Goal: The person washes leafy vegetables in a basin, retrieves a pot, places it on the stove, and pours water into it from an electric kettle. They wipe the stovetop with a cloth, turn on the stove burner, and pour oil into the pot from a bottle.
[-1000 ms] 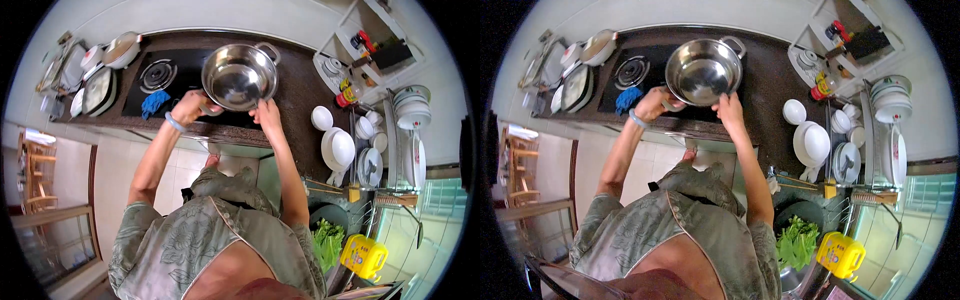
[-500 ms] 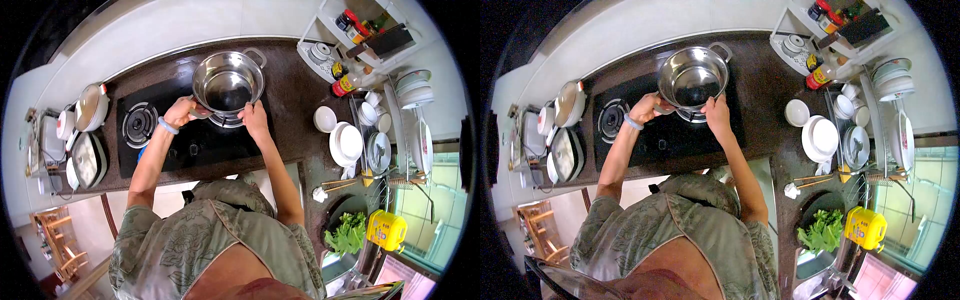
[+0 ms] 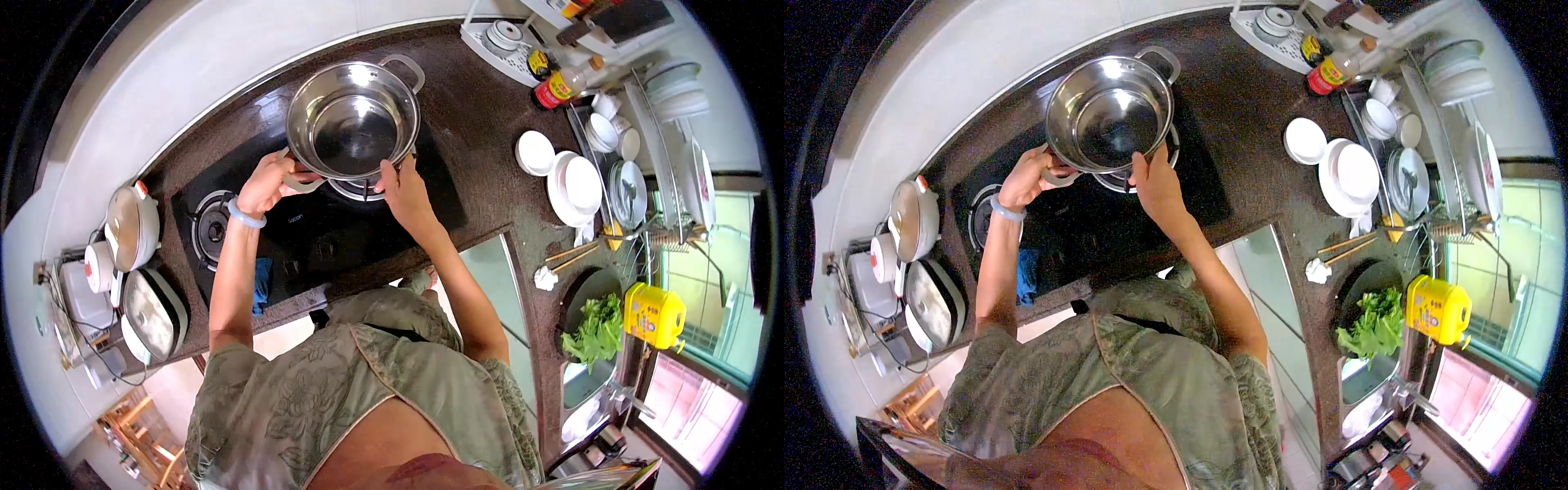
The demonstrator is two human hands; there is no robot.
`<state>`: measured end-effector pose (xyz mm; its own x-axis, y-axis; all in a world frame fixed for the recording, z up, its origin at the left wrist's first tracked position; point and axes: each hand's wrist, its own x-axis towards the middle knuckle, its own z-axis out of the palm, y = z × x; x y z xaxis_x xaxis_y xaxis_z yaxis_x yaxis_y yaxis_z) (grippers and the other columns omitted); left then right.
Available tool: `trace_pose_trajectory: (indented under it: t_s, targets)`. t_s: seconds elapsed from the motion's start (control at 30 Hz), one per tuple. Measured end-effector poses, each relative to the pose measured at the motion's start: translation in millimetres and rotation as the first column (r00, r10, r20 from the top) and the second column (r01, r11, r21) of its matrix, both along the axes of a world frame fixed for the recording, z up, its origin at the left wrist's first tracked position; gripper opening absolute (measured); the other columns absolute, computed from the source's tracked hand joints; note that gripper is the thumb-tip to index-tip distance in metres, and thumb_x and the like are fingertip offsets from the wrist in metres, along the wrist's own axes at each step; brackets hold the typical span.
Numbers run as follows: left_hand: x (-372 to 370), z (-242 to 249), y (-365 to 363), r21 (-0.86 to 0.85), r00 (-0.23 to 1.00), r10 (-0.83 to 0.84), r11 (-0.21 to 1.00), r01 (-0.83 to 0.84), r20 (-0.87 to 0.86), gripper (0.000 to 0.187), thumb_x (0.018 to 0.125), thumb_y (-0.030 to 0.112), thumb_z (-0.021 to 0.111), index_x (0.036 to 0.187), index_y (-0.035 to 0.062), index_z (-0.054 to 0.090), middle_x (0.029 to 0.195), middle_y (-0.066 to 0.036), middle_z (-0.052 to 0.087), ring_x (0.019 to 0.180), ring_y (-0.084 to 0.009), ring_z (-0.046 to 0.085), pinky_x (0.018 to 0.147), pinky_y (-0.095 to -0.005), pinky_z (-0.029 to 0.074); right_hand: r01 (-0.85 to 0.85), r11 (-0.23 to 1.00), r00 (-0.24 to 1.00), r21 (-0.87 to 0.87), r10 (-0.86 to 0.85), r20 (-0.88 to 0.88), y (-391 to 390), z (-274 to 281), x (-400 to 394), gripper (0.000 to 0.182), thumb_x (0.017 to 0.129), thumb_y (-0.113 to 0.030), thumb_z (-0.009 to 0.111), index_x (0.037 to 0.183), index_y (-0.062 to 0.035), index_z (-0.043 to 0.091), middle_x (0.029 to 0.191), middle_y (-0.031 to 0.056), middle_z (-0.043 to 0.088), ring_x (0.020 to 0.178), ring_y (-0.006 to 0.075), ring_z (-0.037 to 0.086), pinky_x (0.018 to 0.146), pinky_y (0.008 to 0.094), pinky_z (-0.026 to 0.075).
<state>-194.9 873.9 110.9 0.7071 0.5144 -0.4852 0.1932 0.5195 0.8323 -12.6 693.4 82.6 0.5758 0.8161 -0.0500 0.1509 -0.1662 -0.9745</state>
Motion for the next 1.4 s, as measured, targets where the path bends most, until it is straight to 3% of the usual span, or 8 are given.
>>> trace_pose_trajectory:
  t_s: [0.17,0.23,0.33,0.4,0.57,0.87,1.2,1.4]
  targets:
    - [3.9,9.0,-5.5,0.042,0.998,0.04,0.998,-0.038,-0.048,0.032,0.091,0.001,0.041,0.121,-0.0065,0.048,0.105,-0.016,0.065,0.086,-0.0214,0.069,0.065,-0.0251,0.059,0.04,0.999,0.995,-0.036,-0.043,-0.092,-23.4,-6.8,12.7,0.043,0.098,-0.025,0.049,0.128,0.0044,0.042,0.08,0.0158,0.065,0.073,0.0225,0.064,0.066,0.0336,0.048]
    - [-0.3,5.3,-3.1,0.111,0.998,0.011,0.994,-0.004,-0.065,0.031,0.092,0.003,0.041,0.121,-0.0062,0.049,0.106,-0.017,0.065,0.086,-0.0219,0.069,0.063,-0.0245,0.058,0.119,0.986,0.983,-0.117,-0.101,0.154,-36.9,-20.9,26.5,0.046,0.095,-0.02,0.052,0.133,0.003,0.042,0.091,0.0221,0.066,0.082,0.0364,0.065,0.074,0.041,0.05]
    - [-0.2,7.7,-6.8,0.183,0.995,-0.004,0.983,0.024,-0.105,0.034,0.095,0.009,0.043,0.125,-0.0058,0.047,0.113,-0.017,0.062,0.09,-0.0223,0.068,0.062,-0.0235,0.057,0.227,0.968,0.91,-0.11,-0.17,0.379,-57.7,-45.2,54.6,0.042,0.089,-0.015,0.059,0.125,0.0048,0.05,0.098,0.0234,0.064,0.091,0.0381,0.061,0.081,0.0421,0.048]
    - [-6.7,-7.8,-4.3,0.248,0.996,0.064,0.968,-0.047,-0.058,0.045,0.095,0.015,0.046,0.136,-0.0033,0.04,0.111,-0.009,0.063,0.091,-0.015,0.067,0.055,-0.0191,0.052,0.297,0.954,0.74,-0.034,-0.208,0.639,-67.2,-67.2,75.2,0.041,0.087,-0.015,0.061,0.123,0.0027,0.053,0.116,0.0244,0.057,0.106,0.0409,0.053,0.092,0.0449,0.044]
    - [-11.5,12.0,-33.4,0.485,0.932,0.272,0.865,-0.127,-0.241,0.066,0.096,0.029,0.054,0.144,-0.0063,0.025,0.129,-0.016,0.052,0.105,-0.0182,0.06,0.08,-0.0303,0.05,0.323,0.92,0.495,-0.222,0.036,0.868,-64.3,-94.6,126.4,0.041,0.09,-0.025,0.059,0.125,-0.0047,0.056,0.13,0.0199,0.051,0.122,0.0429,0.042,0.099,0.0509,0.038]
    - [-25.0,14.7,-96.9,0.534,0.801,0.561,0.751,-0.388,-0.207,0.059,0.097,0.033,0.052,0.142,0.0005,0.032,0.135,-0.014,0.048,0.109,-0.0231,0.059,0.083,-0.0323,0.051,0.08,0.98,0.424,-0.183,0.133,0.896,6.1,-106.7,185.5,0.042,0.089,-0.033,0.06,0.124,-0.0095,0.059,0.134,0.017,0.048,0.129,0.0429,0.034,0.105,0.0543,0.029]
    - [-19.2,1.9,-186.7,0.533,0.604,0.751,0.637,-0.556,-0.267,0.059,0.098,0.032,0.052,0.142,-0.0013,0.031,0.137,-0.017,0.046,0.103,-0.0225,0.062,0.08,-0.031,0.053,-0.118,0.918,0.436,-0.379,0.39,0.811,129.0,-115.8,242.5,0.044,0.096,-0.036,0.048,0.134,-0.0143,0.051,0.145,0.0126,0.039,0.138,0.0402,0.02,0.113,0.0521,0.017]
    - [-26.8,-9.1,-225.2,0.506,0.546,0.78,0.619,-0.601,-0.306,0.058,0.097,0.032,0.053,0.142,0.001,0.033,0.136,-0.014,0.047,0.101,-0.0212,0.063,0.079,-0.031,0.053,-0.116,0.923,0.401,-0.368,0.382,0.833,178.8,-119.3,254.9,0.042,0.096,-0.035,0.048,0.129,-0.0105,0.054,0.137,0.0103,0.045,0.134,0.0388,0.027,0.11,0.0517,0.021]
